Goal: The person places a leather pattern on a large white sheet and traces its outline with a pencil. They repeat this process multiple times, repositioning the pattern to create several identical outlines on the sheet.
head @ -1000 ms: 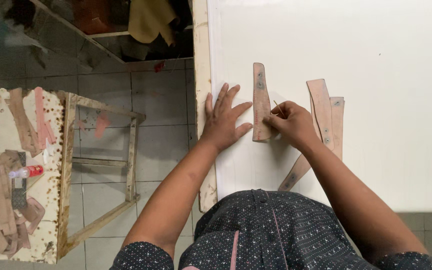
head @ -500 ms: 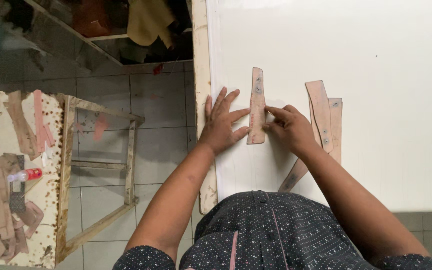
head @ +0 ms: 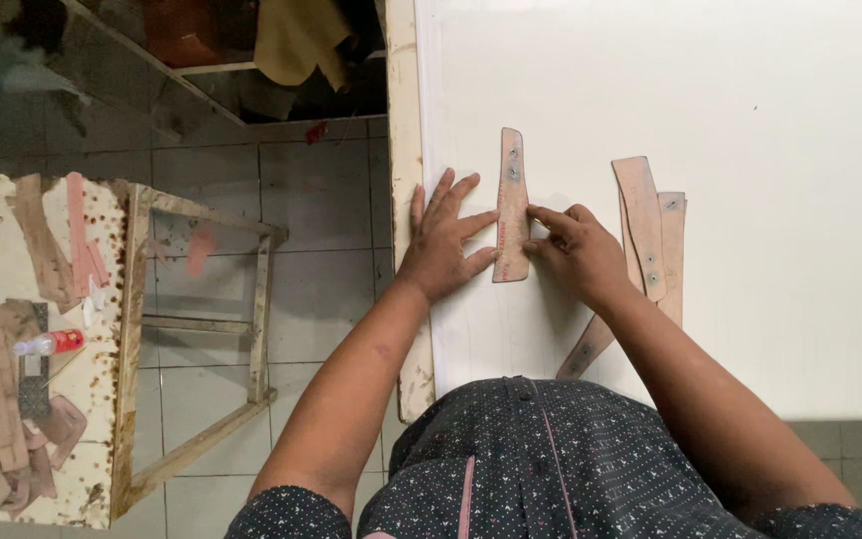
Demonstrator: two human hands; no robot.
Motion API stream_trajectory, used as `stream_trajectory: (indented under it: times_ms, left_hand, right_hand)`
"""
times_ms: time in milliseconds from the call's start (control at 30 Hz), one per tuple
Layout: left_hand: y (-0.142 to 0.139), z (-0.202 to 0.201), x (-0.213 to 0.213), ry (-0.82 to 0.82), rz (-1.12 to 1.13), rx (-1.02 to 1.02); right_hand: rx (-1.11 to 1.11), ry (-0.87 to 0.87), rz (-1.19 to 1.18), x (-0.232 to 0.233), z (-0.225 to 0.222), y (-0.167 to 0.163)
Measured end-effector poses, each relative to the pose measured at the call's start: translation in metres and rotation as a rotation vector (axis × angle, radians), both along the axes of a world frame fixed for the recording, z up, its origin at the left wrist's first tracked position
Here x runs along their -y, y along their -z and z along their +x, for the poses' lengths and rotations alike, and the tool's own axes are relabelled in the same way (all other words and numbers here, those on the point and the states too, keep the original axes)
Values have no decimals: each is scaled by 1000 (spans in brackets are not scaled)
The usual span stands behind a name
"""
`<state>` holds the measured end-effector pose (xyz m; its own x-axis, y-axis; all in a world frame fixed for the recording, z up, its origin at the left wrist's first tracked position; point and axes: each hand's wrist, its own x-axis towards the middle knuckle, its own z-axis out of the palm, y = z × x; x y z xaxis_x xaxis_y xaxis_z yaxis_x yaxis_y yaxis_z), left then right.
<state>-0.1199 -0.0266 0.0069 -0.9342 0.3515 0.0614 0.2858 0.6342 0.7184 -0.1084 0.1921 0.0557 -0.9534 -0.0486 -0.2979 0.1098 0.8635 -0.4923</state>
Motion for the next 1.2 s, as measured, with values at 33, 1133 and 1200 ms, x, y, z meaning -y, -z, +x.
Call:
stream_trajectory:
  times_ms: [33, 1133, 1200]
  left_hand:
    - [0, -1, 0, 0, -3, -4]
    - [1, 1, 1, 32, -4, -6]
    - [0, 1, 1, 38, -3, -14]
  right_hand:
    - [4, 1, 10, 0, 0, 0]
    - [-10, -8, 67, 2, 5, -1]
    - [2, -9, 73, 1, 6, -1]
